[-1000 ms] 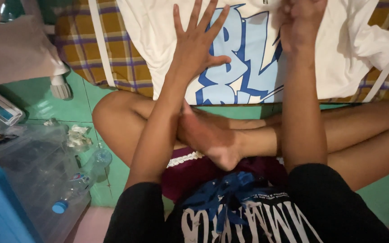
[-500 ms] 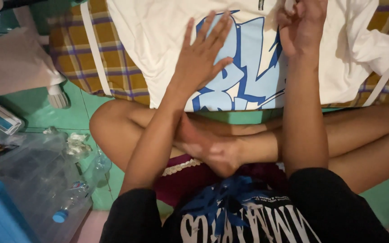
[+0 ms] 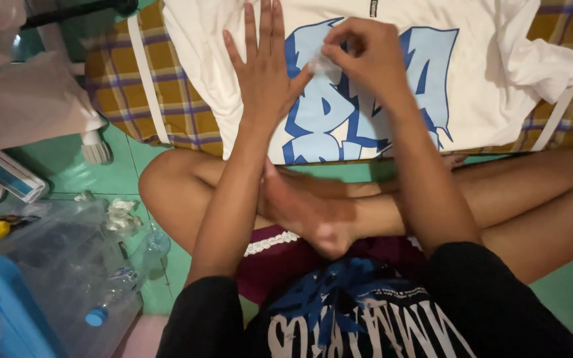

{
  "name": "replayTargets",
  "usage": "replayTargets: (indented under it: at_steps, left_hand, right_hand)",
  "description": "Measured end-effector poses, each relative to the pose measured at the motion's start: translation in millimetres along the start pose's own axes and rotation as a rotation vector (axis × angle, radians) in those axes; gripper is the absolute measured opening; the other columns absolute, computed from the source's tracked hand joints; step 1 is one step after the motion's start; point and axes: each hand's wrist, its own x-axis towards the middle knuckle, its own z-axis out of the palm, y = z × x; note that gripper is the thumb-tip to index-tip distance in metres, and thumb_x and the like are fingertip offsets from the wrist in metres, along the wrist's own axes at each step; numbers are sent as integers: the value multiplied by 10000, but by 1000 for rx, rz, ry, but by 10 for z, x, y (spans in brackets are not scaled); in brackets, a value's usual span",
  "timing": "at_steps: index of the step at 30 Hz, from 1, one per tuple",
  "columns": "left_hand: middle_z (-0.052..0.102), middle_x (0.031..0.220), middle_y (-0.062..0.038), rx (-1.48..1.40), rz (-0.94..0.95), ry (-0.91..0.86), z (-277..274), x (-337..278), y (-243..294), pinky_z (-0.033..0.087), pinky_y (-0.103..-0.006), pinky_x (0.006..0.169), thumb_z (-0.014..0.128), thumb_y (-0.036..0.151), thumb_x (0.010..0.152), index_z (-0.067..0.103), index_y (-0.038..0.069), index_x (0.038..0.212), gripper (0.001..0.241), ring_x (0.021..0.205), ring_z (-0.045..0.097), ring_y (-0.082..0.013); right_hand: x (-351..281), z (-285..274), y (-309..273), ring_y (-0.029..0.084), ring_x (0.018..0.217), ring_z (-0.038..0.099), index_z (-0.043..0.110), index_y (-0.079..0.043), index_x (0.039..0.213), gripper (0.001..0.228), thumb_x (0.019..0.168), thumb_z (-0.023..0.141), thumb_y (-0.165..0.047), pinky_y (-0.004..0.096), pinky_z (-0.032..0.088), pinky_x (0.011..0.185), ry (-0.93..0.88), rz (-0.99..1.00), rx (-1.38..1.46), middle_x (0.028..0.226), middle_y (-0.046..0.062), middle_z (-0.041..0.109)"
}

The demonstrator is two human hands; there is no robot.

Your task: Applying small pieces of tape to a graphic design on a white t-shirt to mask specific areas.

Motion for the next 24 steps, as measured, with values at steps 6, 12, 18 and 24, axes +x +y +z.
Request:
replayTargets:
  at_steps: [6, 12, 18, 24]
  left_hand:
    - [81, 1786, -21, -49, -8, 43, 140, 14, -3, 74, -624, 1304, 487, 958, 1113, 79, 155, 1712, 1081, 1642, 35, -271]
    - [68, 1767, -50, 39, 5, 32, 72, 3, 4, 102, -610, 1297, 548, 937, 1161, 107, 141, 1718, 1067, 1637, 64, -282]
    - [89, 1752, -51, 10, -24, -32, -9, 38, 31, 68, -620, 1260, 606, 949, 1084, 130, 130, 1702, 1130, 1618, 80, -291]
    - [61, 1765, -32, 30, -24, -13, 87, 51, 15, 121, -622, 1287, 693, 1004, 1087, 101, 159, 1714, 1207, 1634, 65, -275]
  right_hand:
    - [1, 293, 114, 162, 830, 655, 671, -118, 1037, 177, 915, 786, -61, 287, 470, 597, 297, -247, -402, 1009, -10, 674]
    - [7, 293, 140, 153, 816, 636, 706, -138, 992, 160, 889, 821, -96, 288, 442, 479, 305, -229, -510, 1170, 17, 566]
    - [36, -93, 163, 170, 902, 664, 694, -95, 1038, 86, 1040, 664, -15, 290, 547, 838, 318, 26, 157, 974, 51, 694]
    - [-56, -435, 275, 168, 691, 438, 624, -38, 1147, 127, 1163, 674, -155, 362, 330, 626, 278, -26, -155, 804, 58, 568]
